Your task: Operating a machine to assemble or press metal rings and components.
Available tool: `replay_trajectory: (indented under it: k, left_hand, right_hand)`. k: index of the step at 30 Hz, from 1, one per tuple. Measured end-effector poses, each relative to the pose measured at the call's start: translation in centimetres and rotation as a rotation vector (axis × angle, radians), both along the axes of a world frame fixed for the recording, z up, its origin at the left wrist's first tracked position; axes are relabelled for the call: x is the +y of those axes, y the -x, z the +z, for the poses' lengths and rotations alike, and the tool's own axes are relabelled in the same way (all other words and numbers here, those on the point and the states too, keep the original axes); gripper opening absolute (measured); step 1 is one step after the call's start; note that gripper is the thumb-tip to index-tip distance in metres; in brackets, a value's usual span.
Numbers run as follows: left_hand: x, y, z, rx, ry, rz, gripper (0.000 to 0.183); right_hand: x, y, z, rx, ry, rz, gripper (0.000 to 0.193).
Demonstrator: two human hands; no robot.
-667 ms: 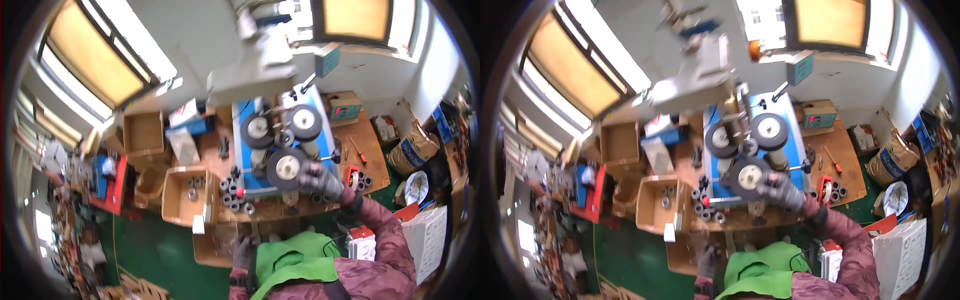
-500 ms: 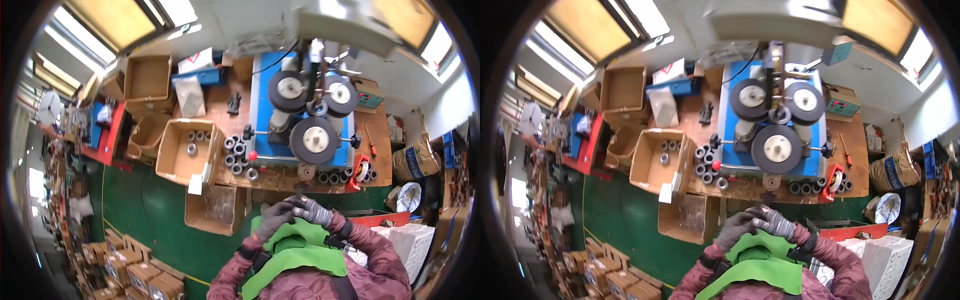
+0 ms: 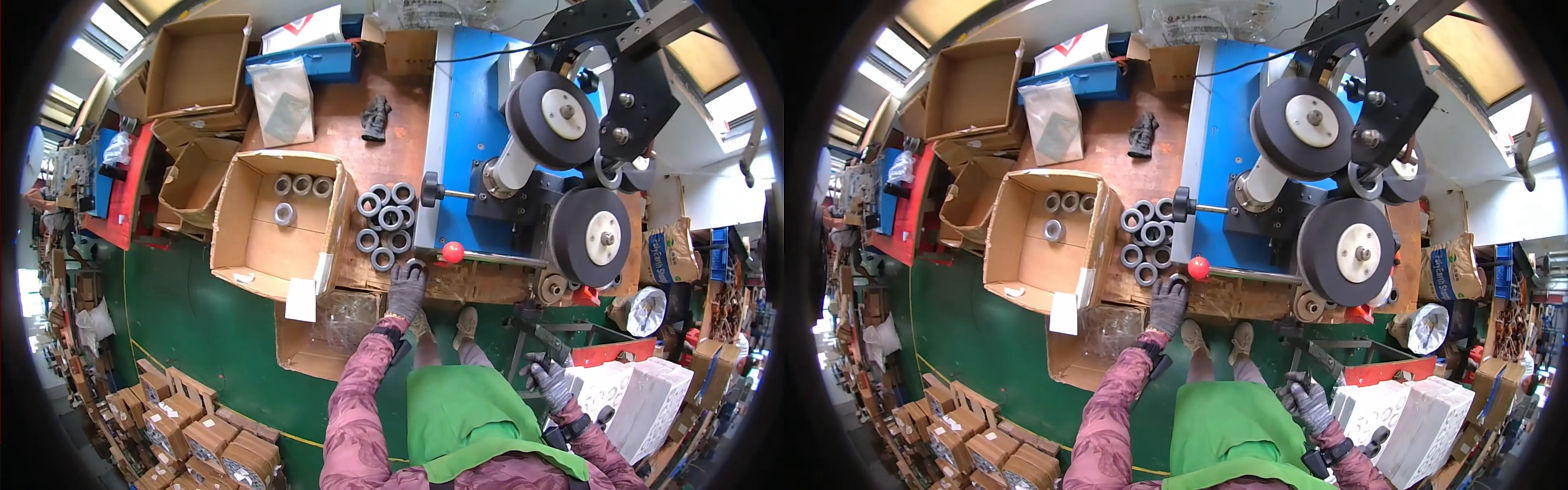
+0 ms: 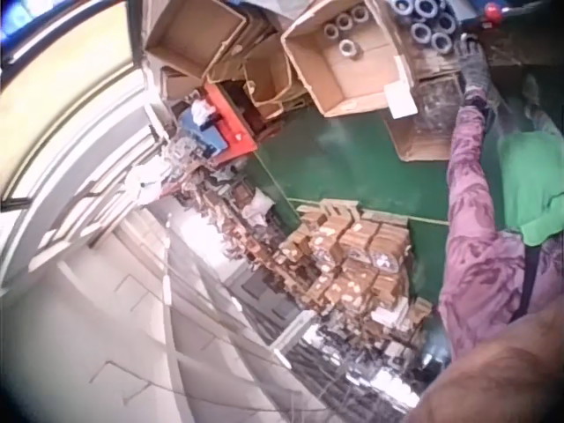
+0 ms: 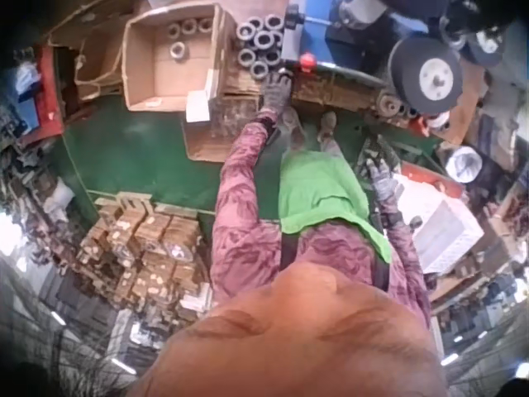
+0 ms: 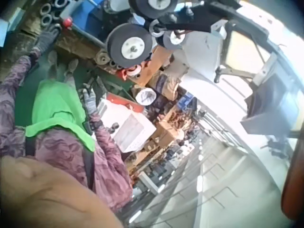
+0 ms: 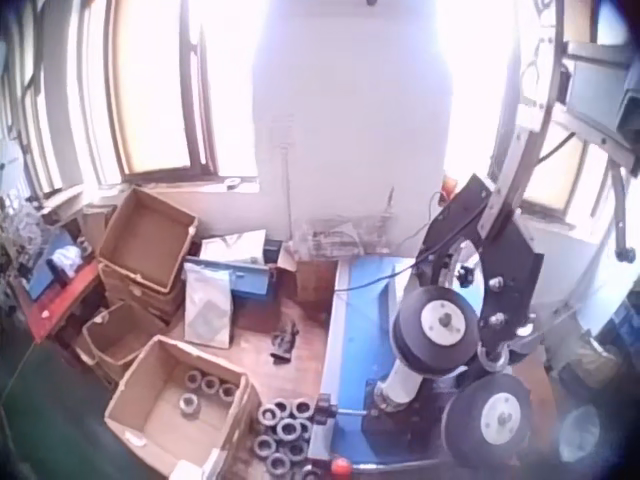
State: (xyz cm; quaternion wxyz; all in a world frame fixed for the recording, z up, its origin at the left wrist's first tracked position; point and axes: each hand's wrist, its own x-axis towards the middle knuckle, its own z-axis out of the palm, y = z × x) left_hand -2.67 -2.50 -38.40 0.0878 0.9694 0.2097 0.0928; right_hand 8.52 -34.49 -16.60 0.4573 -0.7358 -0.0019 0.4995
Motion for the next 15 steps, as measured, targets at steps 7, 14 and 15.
replay_trajectory:
  k: [7,14,15]
  left_hand:
    - [-0.7,-0.1,1.9,-0.005,0.634,0.233,0.036]
    - [-7.9,8.1,19.2,-0.547,2.072,0.381,0.059]
    - [-9.0,8.8,21.4,-0.624,1.989,0.359,0.059]
  right_hand:
    - [3.8,-0.9,-1.4,-0.316,-0.054,0.403,0.013]
    - [11.0,-1.3,-1.1,-0.124,-0.382,0.422,0.023]
    - [11.5,-0.6,-0.4,0.304,-0.377,0.355,0.028]
